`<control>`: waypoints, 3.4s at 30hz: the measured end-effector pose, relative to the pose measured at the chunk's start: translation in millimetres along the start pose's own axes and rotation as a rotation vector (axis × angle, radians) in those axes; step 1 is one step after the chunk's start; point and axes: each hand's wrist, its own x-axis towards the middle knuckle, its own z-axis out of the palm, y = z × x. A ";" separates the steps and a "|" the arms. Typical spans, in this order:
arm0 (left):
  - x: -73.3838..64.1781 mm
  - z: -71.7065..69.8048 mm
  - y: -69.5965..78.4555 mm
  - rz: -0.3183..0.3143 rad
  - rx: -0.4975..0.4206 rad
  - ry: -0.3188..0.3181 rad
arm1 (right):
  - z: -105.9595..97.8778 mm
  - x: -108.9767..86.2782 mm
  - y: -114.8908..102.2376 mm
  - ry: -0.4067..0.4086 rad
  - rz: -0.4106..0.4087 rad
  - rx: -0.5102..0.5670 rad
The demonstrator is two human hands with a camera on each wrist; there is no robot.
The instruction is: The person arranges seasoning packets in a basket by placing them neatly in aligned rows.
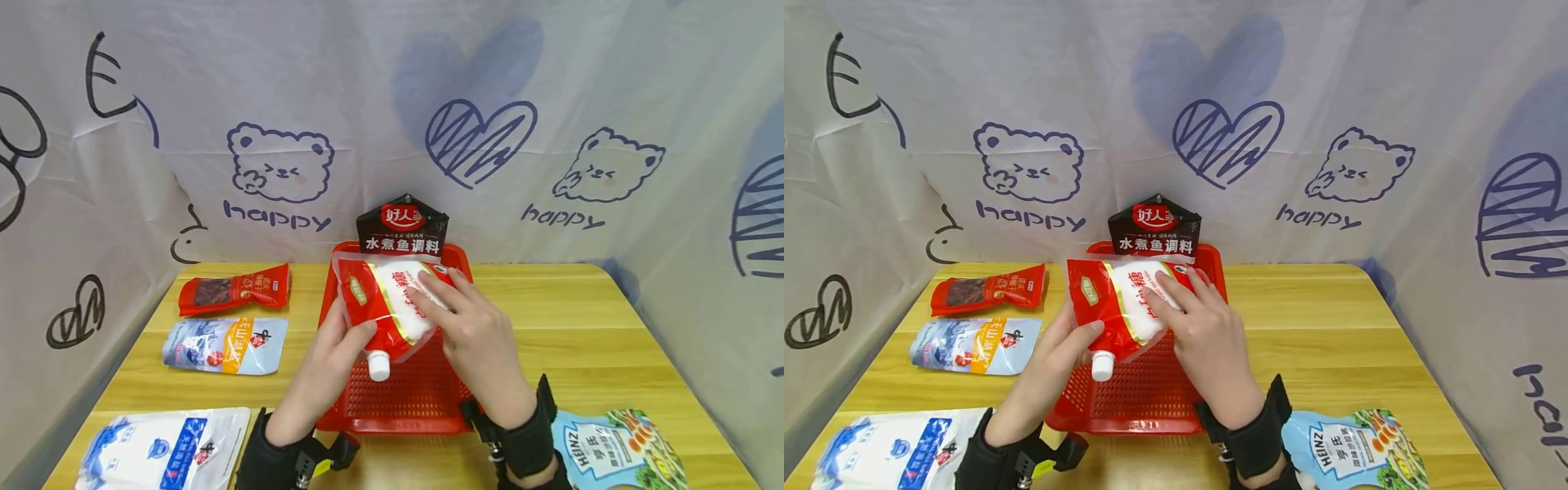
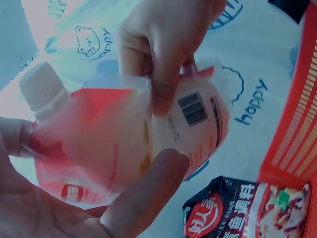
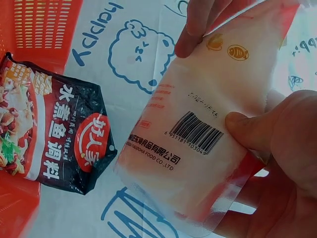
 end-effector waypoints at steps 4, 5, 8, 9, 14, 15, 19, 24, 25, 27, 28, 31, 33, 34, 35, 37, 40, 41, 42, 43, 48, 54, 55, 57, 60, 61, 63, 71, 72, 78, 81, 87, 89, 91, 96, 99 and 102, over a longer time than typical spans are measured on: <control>-0.1 -0.4 0.3 -0.027 -0.030 0.012 | 1.5 1.0 -3.6 0.003 -0.032 -0.024; -0.2 -0.5 0.2 -0.030 -0.038 0.018 | 1.8 1.2 -4.5 0.003 -0.039 -0.029; -0.4 -1.0 -0.9 -0.025 -0.035 0.036 | 2.7 1.3 -7.0 0.000 -0.048 -0.036; -0.4 -1.0 -1.0 -0.026 -0.036 0.042 | 3.0 1.3 -7.7 -0.002 -0.050 -0.034; -1.4 -3.0 -1.1 -0.015 -0.054 0.050 | 3.8 0.9 -9.7 -0.008 -0.041 0.001; -1.7 -3.6 -0.8 -0.016 -0.058 0.055 | 4.0 0.9 -9.8 -0.006 -0.038 0.013; -4.0 -6.9 1.4 -0.020 -0.073 0.074 | 4.6 0.6 -9.0 0.002 -0.037 0.083; -7.4 -12.3 5.7 -0.002 -0.083 0.088 | 1.1 -0.6 -5.5 -0.032 -0.037 0.213; -8.3 -13.8 6.9 0.006 -0.079 0.088 | -0.9 -0.9 -4.3 -0.046 -0.033 0.246; -10.1 -17.4 9.2 0.023 -0.070 0.080 | -5.2 -1.8 -1.2 -0.066 -0.023 0.315; -11.2 -19.5 10.4 0.031 -0.061 0.076 | -7.5 -2.2 0.6 -0.075 -0.018 0.348; -12.9 -26.4 12.3 0.041 -0.046 0.033 | -13.9 -3.2 5.2 -0.102 0.021 0.443; -13.2 -30.9 12.4 0.047 -0.033 -0.003 | -16.5 -3.7 7.6 -0.111 0.043 0.477; -13.3 -33.0 12.1 0.048 -0.022 -0.020 | -17.3 -3.9 8.4 -0.115 0.054 0.488; -13.2 -34.8 11.5 0.050 -0.017 -0.042 | -17.7 -4.1 9.2 -0.119 0.066 0.495; -13.4 -37.6 10.4 0.058 0.007 -0.081 | -18.2 -4.0 9.6 -0.123 0.077 0.493; -13.0 -38.6 8.2 0.082 0.060 -0.139 | -18.9 -4.1 9.2 -0.137 0.098 0.488; -12.6 -38.1 7.6 0.092 0.079 -0.160 | -19.1 -4.3 8.8 -0.142 0.104 0.485; -12.2 -37.3 7.1 0.104 0.120 -0.175 | -19.1 -4.4 8.5 -0.148 0.109 0.481; -11.6 -36.2 6.7 0.119 0.162 -0.189 | -19.2 -4.5 8.2 -0.153 0.113 0.479; -10.6 -30.1 6.3 0.155 0.349 -0.241 | -17.5 -3.9 8.2 -0.159 0.087 0.485; -10.4 -26.2 7.2 0.167 0.422 -0.294 | -12.3 -3.5 10.4 -0.187 0.039 0.507; -10.5 -25.9 7.4 0.169 0.425 -0.299 | -11.7 -3.5 10.5 -0.196 0.040 0.514; -10.6 -25.4 7.7 0.172 0.433 -0.305 | -11.2 -4.0 10.3 -0.207 0.049 0.522; -10.1 -25.2 7.1 0.155 0.440 -0.315 | -10.8 -4.3 9.8 -0.199 0.050 0.523; -9.9 -25.0 6.9 0.148 0.442 -0.318 | -10.7 -4.5 9.7 -0.191 0.049 0.516; -9.4 -25.1 6.2 0.137 0.448 -0.324 | -10.0 -5.1 9.2 -0.169 0.050 0.498; -9.2 -24.9 4.9 0.143 0.292 -0.320 | -10.7 -5.0 4.6 -0.102 0.092 0.440; -9.2 -25.4 4.9 0.145 0.269 -0.308 | -10.7 -4.7 4.3 -0.092 0.093 0.435; -9.2 -29.3 5.2 0.178 0.261 -0.171 | -9.6 -4.4 4.3 -0.059 0.128 0.425; -8.3 -30.1 5.0 0.212 0.277 -0.094 | -8.9 -4.5 5.2 -0.032 0.150 0.436; -6.3 -29.3 5.5 0.229 0.239 0.009 | -9.4 -5.1 6.8 0.016 0.200 0.463; -6.2 -29.0 5.7 0.206 0.195 0.019 | -9.8 -4.7 6.6 0.024 0.224 0.473; -5.7 -28.7 5.3 0.169 0.149 0.017 | -10.1 -3.9 6.1 0.033 0.248 0.493; -4.1 -27.8 2.9 0.072 0.118 -0.029 | -8.3 -3.0 5.2 0.072 0.302 0.567; -1.5 -26.9 0.2 0.038 0.174 -0.085 | -6.8 -3.1 4.5 0.098 0.333 0.608; 1.6 -25.3 -2.6 0.035 0.222 -0.146 | -6.4 -3.1 3.1 0.115 0.366 0.652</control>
